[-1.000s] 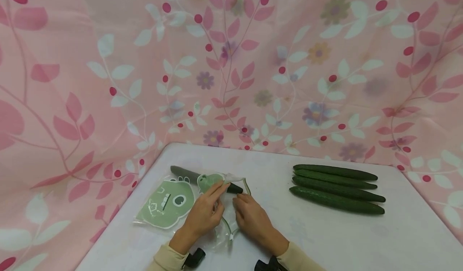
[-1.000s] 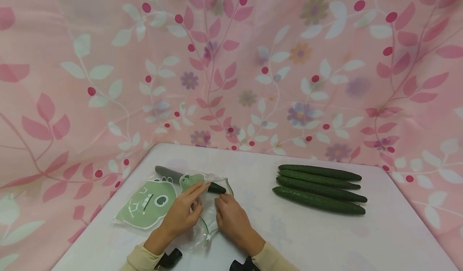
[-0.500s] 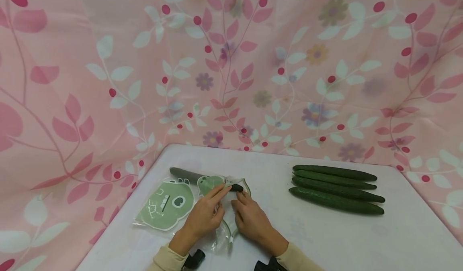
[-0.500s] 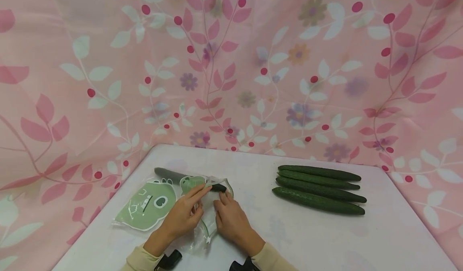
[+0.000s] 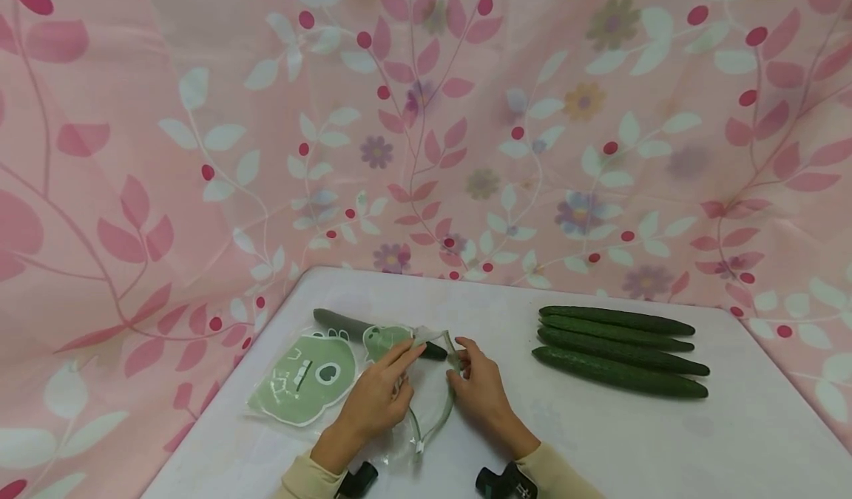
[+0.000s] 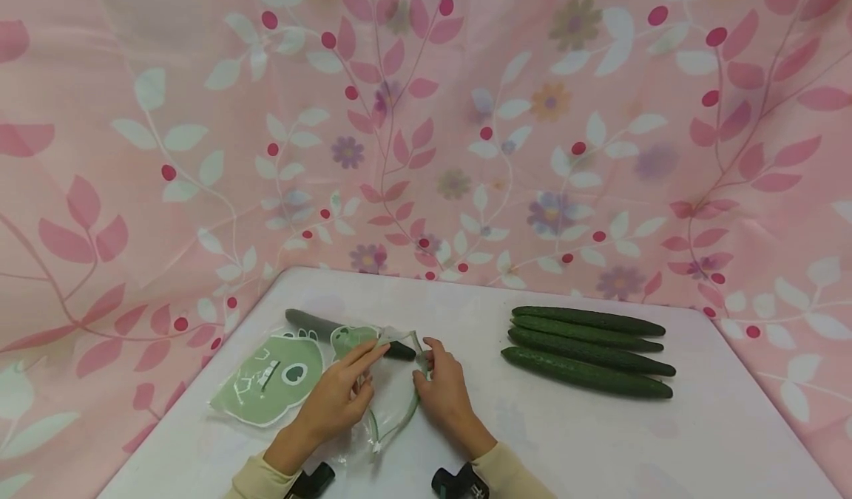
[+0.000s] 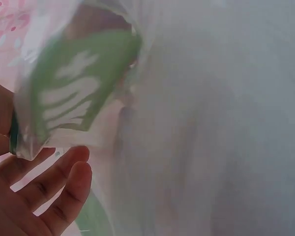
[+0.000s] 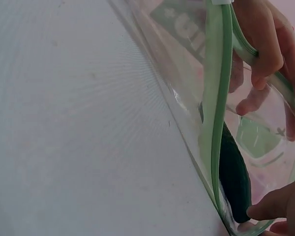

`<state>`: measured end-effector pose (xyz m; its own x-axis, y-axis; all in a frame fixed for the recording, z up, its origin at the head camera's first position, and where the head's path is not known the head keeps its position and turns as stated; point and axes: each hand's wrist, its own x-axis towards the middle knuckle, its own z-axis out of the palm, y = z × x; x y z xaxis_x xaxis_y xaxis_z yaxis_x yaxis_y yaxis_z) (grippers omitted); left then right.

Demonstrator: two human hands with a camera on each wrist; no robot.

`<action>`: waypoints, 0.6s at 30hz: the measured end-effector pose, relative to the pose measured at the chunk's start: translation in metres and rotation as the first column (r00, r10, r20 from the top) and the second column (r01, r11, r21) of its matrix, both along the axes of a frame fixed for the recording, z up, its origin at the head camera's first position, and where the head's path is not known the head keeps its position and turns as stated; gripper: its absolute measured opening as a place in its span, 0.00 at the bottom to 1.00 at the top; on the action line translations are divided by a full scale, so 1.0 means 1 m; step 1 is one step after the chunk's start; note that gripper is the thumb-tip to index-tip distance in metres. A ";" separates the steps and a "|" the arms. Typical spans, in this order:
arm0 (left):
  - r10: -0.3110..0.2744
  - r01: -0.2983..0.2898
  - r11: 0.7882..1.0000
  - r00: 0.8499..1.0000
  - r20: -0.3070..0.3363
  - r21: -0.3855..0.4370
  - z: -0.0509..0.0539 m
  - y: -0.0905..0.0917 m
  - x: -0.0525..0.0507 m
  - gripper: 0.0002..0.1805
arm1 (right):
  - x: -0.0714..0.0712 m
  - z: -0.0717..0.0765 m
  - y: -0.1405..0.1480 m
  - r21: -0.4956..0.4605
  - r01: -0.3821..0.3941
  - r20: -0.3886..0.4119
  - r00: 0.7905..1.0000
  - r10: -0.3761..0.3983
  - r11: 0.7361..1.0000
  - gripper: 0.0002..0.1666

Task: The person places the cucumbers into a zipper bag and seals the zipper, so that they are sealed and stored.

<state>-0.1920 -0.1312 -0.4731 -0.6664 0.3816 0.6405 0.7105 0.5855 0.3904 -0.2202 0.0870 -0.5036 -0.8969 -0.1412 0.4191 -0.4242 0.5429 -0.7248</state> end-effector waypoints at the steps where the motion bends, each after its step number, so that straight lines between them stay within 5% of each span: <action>1: 0.003 -0.003 1.000 1.000 0.001 0.002 0.000 0.000 0.001 0.35 | 0.000 0.000 0.000 -0.024 -0.015 0.014 1.000 0.015 1.000 0.29; 6: 0.013 -0.014 1.000 1.000 0.007 0.005 0.001 -0.001 0.002 0.35 | -0.001 0.002 -0.003 -0.074 -0.011 0.047 0.999 0.015 0.997 0.16; 11: 0.024 -0.024 1.000 1.000 0.010 -0.006 0.000 -0.001 0.003 0.36 | 0.001 0.008 0.006 -0.097 -0.023 0.034 0.999 0.027 0.995 0.15; 18: 0.019 -0.019 1.000 0.999 0.036 -0.003 0.000 -0.002 0.005 0.34 | 0.006 0.030 0.059 -0.080 0.030 -0.035 0.999 -0.032 0.996 0.15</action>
